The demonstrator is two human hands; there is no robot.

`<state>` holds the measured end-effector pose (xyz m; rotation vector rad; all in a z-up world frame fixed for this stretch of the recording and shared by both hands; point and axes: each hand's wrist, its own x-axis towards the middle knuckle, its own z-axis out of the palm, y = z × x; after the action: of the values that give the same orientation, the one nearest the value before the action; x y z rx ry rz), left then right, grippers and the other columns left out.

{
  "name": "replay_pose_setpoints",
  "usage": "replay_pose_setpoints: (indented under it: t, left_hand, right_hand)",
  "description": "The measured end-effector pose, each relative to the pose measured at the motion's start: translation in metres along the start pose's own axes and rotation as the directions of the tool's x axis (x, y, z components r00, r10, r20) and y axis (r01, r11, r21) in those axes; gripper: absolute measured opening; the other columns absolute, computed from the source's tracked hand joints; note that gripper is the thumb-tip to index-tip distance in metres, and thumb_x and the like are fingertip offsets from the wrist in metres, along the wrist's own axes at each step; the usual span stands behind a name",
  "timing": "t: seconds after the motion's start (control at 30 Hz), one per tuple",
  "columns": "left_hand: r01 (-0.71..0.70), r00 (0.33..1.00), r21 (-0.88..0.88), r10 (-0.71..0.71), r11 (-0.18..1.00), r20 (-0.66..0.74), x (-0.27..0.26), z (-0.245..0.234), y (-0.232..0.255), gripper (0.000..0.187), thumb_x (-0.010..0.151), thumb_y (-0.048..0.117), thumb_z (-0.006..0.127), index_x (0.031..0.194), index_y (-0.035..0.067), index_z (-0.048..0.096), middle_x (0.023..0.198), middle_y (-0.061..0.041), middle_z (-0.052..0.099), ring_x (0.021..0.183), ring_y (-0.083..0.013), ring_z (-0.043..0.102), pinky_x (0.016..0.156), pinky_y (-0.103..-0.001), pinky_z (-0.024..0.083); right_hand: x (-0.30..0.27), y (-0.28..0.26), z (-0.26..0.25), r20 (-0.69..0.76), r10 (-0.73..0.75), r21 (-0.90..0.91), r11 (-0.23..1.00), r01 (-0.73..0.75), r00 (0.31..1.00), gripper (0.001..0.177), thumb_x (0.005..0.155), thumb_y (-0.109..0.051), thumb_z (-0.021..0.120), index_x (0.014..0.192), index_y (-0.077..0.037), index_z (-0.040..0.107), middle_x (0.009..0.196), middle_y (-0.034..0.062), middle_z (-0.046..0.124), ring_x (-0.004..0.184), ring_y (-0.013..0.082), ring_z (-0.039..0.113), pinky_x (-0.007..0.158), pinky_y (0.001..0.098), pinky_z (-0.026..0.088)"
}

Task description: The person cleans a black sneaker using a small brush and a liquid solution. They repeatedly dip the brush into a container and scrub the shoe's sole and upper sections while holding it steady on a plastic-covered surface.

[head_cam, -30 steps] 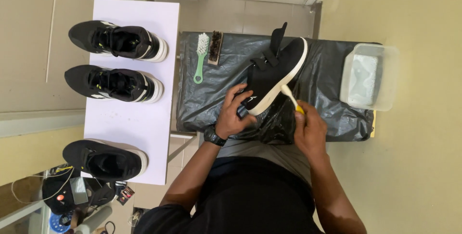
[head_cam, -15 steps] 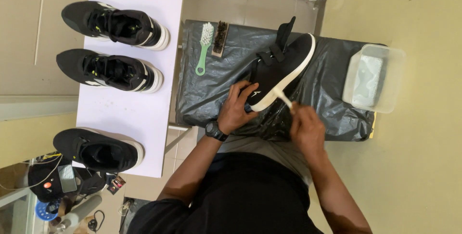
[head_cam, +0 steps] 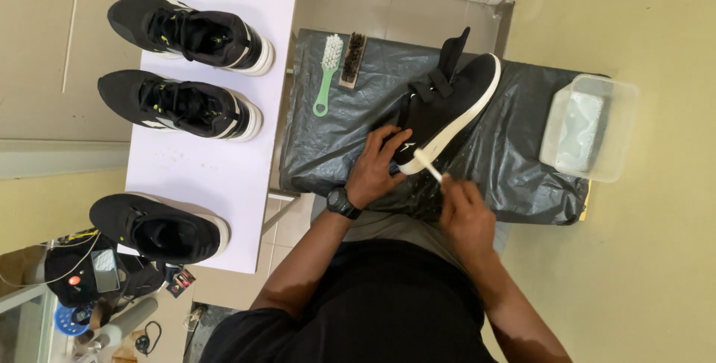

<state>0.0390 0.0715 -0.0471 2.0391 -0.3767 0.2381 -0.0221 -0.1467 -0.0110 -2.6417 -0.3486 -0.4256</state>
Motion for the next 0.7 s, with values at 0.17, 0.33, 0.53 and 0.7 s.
replay_pose_setpoints:
  t: [0.17, 0.33, 0.53, 0.7]
  left_hand:
    - [-0.020, 1.000, -0.015, 0.020, 1.000, -0.001, 0.000, 0.000, 0.002, 0.089, 0.075, 0.002, 0.087, 0.154, 0.016, 0.048, 0.135, -0.016, 0.049, 0.128, -0.0427, 0.051, 0.100, -0.057, 0.053]
    - [-0.041, 0.999, -0.003, 0.041, 0.999, -0.015, 0.000, 0.001, -0.002, 0.086, 0.077, 0.004, 0.088, 0.153, 0.014, 0.048, 0.134, -0.016, 0.050, 0.126, -0.0418, 0.052, 0.100, -0.056, 0.052]
    - [-0.033, 0.999, -0.021, 0.033, 0.999, 0.003, -0.002, 0.001, -0.004, 0.089, 0.075, -0.001, 0.085, 0.154, 0.015, 0.047, 0.134, -0.016, 0.049, 0.126, -0.0436, 0.051, 0.100, -0.057, 0.052]
    - [-0.037, 0.999, -0.026, 0.037, 0.999, 0.004, -0.001, -0.001, 0.001, 0.089, 0.074, -0.002, 0.083, 0.154, 0.013, 0.047, 0.132, -0.017, 0.050, 0.124, -0.0426, 0.052, 0.099, -0.055, 0.053]
  right_hand:
    - [-0.006, -0.026, -0.008, 0.039, -0.064, -0.094, 0.993, 0.067, 0.997, 0.013, 0.100, -0.019, 0.069, 0.110, -0.020, 0.076, 0.091, -0.0042, 0.065, 0.077, 0.0218, 0.072, 0.061, 0.0311, 0.057]
    - [-0.002, -0.017, -0.006, 0.031, -0.084, -0.115, 0.990, 0.087, 0.996, 0.013, 0.100, -0.022, 0.068, 0.110, -0.023, 0.076, 0.092, -0.0049, 0.065, 0.078, 0.0218, 0.073, 0.061, 0.0319, 0.058]
    - [0.024, 0.019, -0.013, -0.032, 0.039, -0.077, 0.996, -0.042, 0.999, 0.012, 0.103, -0.021, 0.069, 0.110, -0.021, 0.079, 0.088, 0.0009, 0.064, 0.082, 0.0295, 0.072, 0.066, 0.0402, 0.057]
    - [0.055, 0.047, -0.021, -0.135, 0.038, -0.044, 0.998, -0.044, 0.990, 0.012, 0.104, -0.009, 0.071, 0.113, -0.010, 0.079, 0.089, 0.0084, 0.066, 0.083, 0.0384, 0.071, 0.063, 0.0450, 0.057]
